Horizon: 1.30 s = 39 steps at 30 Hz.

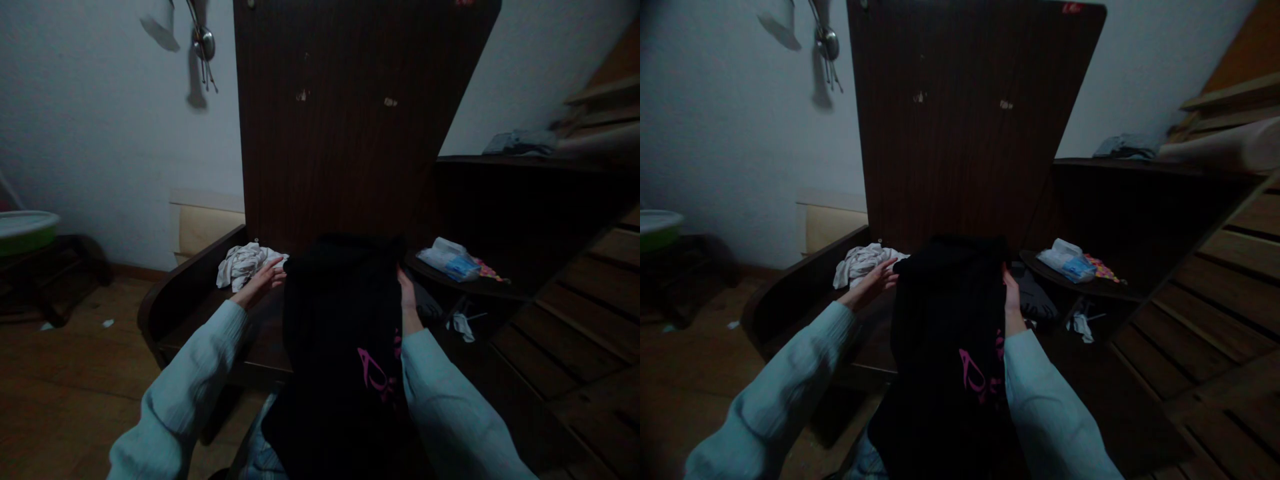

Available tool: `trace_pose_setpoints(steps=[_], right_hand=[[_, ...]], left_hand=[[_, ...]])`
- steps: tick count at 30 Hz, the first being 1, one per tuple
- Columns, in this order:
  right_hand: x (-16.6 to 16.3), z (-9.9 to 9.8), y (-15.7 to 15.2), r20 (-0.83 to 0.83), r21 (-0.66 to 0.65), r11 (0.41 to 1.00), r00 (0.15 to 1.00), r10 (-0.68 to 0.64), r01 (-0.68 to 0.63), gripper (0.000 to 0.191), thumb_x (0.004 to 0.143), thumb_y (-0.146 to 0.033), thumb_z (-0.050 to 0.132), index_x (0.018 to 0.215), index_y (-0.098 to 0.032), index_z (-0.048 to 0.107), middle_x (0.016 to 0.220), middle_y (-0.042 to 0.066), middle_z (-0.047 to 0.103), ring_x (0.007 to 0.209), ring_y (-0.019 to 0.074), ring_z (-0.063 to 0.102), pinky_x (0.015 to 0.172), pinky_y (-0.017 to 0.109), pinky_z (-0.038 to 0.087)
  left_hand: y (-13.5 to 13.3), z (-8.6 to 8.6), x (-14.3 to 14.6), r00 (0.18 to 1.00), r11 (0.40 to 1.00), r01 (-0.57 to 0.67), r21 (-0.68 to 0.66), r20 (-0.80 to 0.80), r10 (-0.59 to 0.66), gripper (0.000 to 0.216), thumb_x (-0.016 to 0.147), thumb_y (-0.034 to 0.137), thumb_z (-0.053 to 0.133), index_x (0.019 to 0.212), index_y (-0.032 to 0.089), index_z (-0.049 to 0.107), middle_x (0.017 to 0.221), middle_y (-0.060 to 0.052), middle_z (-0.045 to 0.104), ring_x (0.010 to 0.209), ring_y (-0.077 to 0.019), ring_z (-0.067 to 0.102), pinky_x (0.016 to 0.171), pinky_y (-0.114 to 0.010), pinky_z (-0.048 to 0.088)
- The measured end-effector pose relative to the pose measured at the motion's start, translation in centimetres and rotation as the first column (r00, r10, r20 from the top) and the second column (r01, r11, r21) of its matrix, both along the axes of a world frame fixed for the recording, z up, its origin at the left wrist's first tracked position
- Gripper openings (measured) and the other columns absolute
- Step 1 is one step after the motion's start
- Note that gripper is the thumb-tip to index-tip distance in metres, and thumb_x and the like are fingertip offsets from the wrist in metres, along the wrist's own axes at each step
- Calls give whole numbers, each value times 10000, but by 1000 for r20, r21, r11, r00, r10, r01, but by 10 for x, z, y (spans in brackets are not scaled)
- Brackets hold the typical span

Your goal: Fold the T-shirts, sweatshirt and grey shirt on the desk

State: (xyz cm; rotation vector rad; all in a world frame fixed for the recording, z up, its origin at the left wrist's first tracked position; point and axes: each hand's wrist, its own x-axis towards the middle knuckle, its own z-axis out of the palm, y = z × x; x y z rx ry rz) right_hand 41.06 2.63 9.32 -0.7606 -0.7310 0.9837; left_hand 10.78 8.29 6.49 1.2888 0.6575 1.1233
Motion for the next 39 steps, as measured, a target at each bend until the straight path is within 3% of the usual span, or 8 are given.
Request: trace_pose_setpoints(steps=[4,8,18,24,27,30,36,39], right_hand=[[-15,-13,19,123,5,1000,992,22,-23,354,676,-516,514,774,-206,655,767,33,687,869,244,618,750,417,508],[-24,-20,28,125,13,998,991,55,-57,400,687,-550,489,803,-206,658,778,36,682,876,253,610,758,433,498],[30,-22,12,-27,-109,993,999,46,-48,297,701,-480,499,746,-217,631,724,23,676,809,235,621,749,409,491],[29,-30,10,198,-182,982,980,-17,54,154,616,-355,554,655,-206,551,586,2,607,674,211,613,687,373,492],[13,-31,11,583,-57,971,797,-156,232,194,582,-287,605,742,-197,544,735,26,626,777,224,598,741,397,469],[-13,-30,6,830,210,929,446,-334,304,314,616,-216,597,922,-173,540,988,93,599,919,231,560,843,413,420],[-86,-38,-13,997,55,975,59,-43,-217,538,711,-212,580,1220,-221,407,1166,75,552,994,212,554,838,340,432],[-111,-55,-12,992,-82,958,-119,50,-275,655,677,-336,643,1266,-227,378,1247,92,496,1011,265,547,815,361,440]], left_hand=[[-7,-45,23,981,997,4,-72,-191,-18,658,451,155,779,1062,206,538,1026,-71,598,995,-208,540,810,-280,426],[-13,-69,33,971,993,0,-117,-237,-28,490,443,86,728,894,167,554,658,36,569,618,-123,558,628,-262,437],[-13,-13,-24,893,977,-190,94,-398,212,128,502,193,617,618,158,576,605,24,566,601,-132,520,587,-239,398],[1,6,-66,662,780,-548,303,-412,626,208,535,287,582,700,164,554,636,3,541,624,-174,537,604,-284,421],[5,-5,-67,517,716,-544,438,-497,697,358,522,283,610,851,156,551,827,-60,579,793,-234,568,712,-333,446],[2,-24,-54,413,796,-379,471,-684,601,553,582,360,607,1067,120,495,1076,-143,536,985,-279,540,851,-372,416],[-10,-43,-29,90,916,-38,399,-912,401,664,657,374,597,1229,105,393,1303,-191,369,1154,-291,435,943,-346,354],[-12,-42,-25,16,911,38,410,-912,410,519,699,253,559,1189,127,445,1214,-162,456,1094,-245,490,910,-311,377]])
